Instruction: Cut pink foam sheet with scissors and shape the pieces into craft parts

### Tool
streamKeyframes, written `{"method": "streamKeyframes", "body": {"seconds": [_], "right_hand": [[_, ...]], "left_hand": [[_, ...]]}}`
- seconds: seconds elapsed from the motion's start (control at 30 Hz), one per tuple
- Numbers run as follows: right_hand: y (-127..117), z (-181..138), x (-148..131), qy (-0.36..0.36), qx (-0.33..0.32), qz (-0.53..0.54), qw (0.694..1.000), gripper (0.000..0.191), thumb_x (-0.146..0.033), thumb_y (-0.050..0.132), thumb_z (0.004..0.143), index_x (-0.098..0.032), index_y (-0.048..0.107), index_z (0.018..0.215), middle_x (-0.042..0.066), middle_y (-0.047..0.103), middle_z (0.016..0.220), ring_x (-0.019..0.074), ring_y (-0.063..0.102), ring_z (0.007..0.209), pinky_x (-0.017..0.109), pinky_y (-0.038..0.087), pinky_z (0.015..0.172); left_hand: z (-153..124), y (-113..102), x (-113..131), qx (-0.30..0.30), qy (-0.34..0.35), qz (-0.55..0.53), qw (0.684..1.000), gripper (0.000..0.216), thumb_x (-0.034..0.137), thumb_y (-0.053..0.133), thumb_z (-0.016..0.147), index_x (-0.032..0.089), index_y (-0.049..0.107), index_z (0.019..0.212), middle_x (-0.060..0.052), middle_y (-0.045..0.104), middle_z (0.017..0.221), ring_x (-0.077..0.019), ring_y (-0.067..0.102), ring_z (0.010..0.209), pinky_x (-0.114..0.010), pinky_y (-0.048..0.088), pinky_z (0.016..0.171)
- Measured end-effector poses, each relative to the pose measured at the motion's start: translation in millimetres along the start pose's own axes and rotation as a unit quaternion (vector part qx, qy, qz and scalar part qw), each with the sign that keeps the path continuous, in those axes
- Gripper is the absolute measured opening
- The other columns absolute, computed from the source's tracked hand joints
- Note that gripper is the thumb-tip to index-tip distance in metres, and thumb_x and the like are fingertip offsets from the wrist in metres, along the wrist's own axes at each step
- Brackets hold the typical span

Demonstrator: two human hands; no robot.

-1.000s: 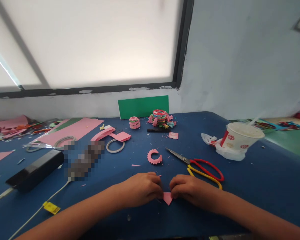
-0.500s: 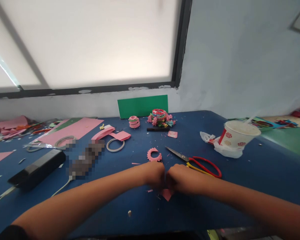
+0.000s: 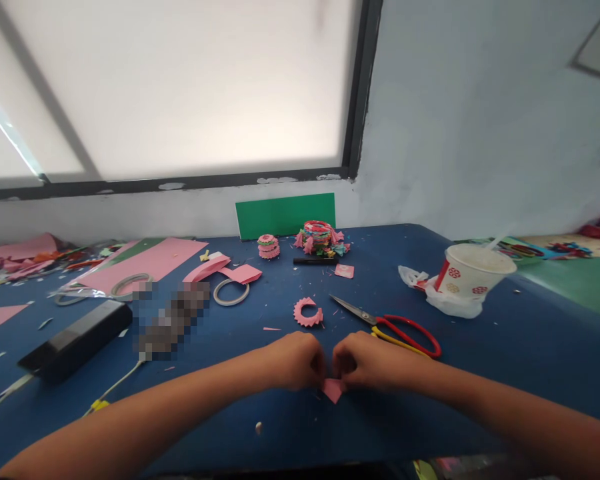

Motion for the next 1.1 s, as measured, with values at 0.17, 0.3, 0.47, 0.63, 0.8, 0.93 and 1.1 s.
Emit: {"method": "streamKeyframes", "body": {"seconds": [0.17,0.3,0.47,0.63,0.8,0.93,1.1], "right_hand": [[5.5,-3.9,6.5,-0.017,0.009,0.046,0.999,0.012,-0.02,0.062,0.069,-0.017,0.071,0.077,-0.002,0.064,0.063,0.0111,0.054,0.057,0.017,0.035,0.049],[10.8,-7.5,11.9,-0.057,0.056,0.095,0.992,0.012,-0.019,0.063,0.071,-0.018,0.072,0.078,0.001,0.063,0.072,0.0128,0.057,0.064,0.019,0.04,0.056],[21.0,-15.9,22.7,-0.143,0.121,0.051,0.981,0.018,-0.025,0.058,0.08,-0.02,0.073,0.087,0.004,0.056,0.076,0.0145,0.055,0.07,0.024,0.042,0.065],[28.1,-31.5,31.7,-0.19,0.132,-0.022,0.973,0.026,-0.025,0.052,0.084,-0.026,0.067,0.106,0.007,0.054,0.085,0.017,0.054,0.078,0.029,0.042,0.07],[23.7,-37.6,29.7,-0.169,0.133,-0.018,0.976,0.024,-0.026,0.052,0.084,-0.024,0.069,0.1,0.007,0.054,0.085,0.0166,0.054,0.078,0.028,0.042,0.07],[17.8,-25.5,21.4,-0.112,0.127,0.006,0.986,0.024,-0.032,0.055,0.084,-0.017,0.072,0.077,0.004,0.055,0.078,0.0136,0.055,0.069,0.024,0.039,0.063],[10.1,-11.5,5.9,-0.015,0.118,0.01,0.993,0.018,-0.03,0.068,0.072,-0.014,0.064,0.065,0.0,0.058,0.064,0.0125,0.052,0.059,0.021,0.032,0.051]], "left_hand": [[-5.4,3.3,-1.9,0.045,0.038,-0.014,0.998,0.016,0.03,0.065,0.069,0.016,0.069,0.075,0.001,0.062,0.06,-0.0125,0.053,0.055,-0.02,0.032,0.045],[-12.5,8.8,-1.0,0.071,0.101,0.004,0.992,0.012,0.026,0.063,0.075,0.017,0.069,0.08,0.0,0.064,0.069,-0.0126,0.056,0.063,-0.019,0.036,0.053],[-28.0,18.3,-8.8,0.139,0.214,0.128,0.958,0.022,0.022,0.045,0.089,0.019,0.067,0.092,-0.003,0.061,0.081,-0.0134,0.058,0.07,-0.02,0.039,0.058],[-42.4,21.1,-16.0,0.16,0.256,0.195,0.933,0.022,0.021,0.047,0.085,0.023,0.066,0.096,-0.004,0.059,0.085,-0.0146,0.056,0.072,-0.022,0.04,0.058],[-41.8,17.3,-13.7,0.156,0.237,0.153,0.946,0.022,0.019,0.051,0.078,0.022,0.069,0.091,-0.004,0.061,0.085,-0.0143,0.055,0.072,-0.022,0.041,0.061],[-28.9,13.6,-6.5,0.148,0.18,0.085,0.969,0.014,0.027,0.058,0.079,0.019,0.07,0.077,-0.003,0.063,0.08,-0.0137,0.057,0.072,-0.02,0.04,0.06],[-14.2,8.7,9.2,0.082,0.072,0.061,0.992,0.021,0.039,0.062,0.076,0.019,0.068,0.076,-0.002,0.065,0.07,-0.0164,0.058,0.066,-0.022,0.035,0.054]]}}
Point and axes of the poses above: each hand's wrist, its own z-axis towards the middle knuckle, its own y-axis out of the palm, x = y × z, the point moved 3 cm from there along z, towards the middle knuckle
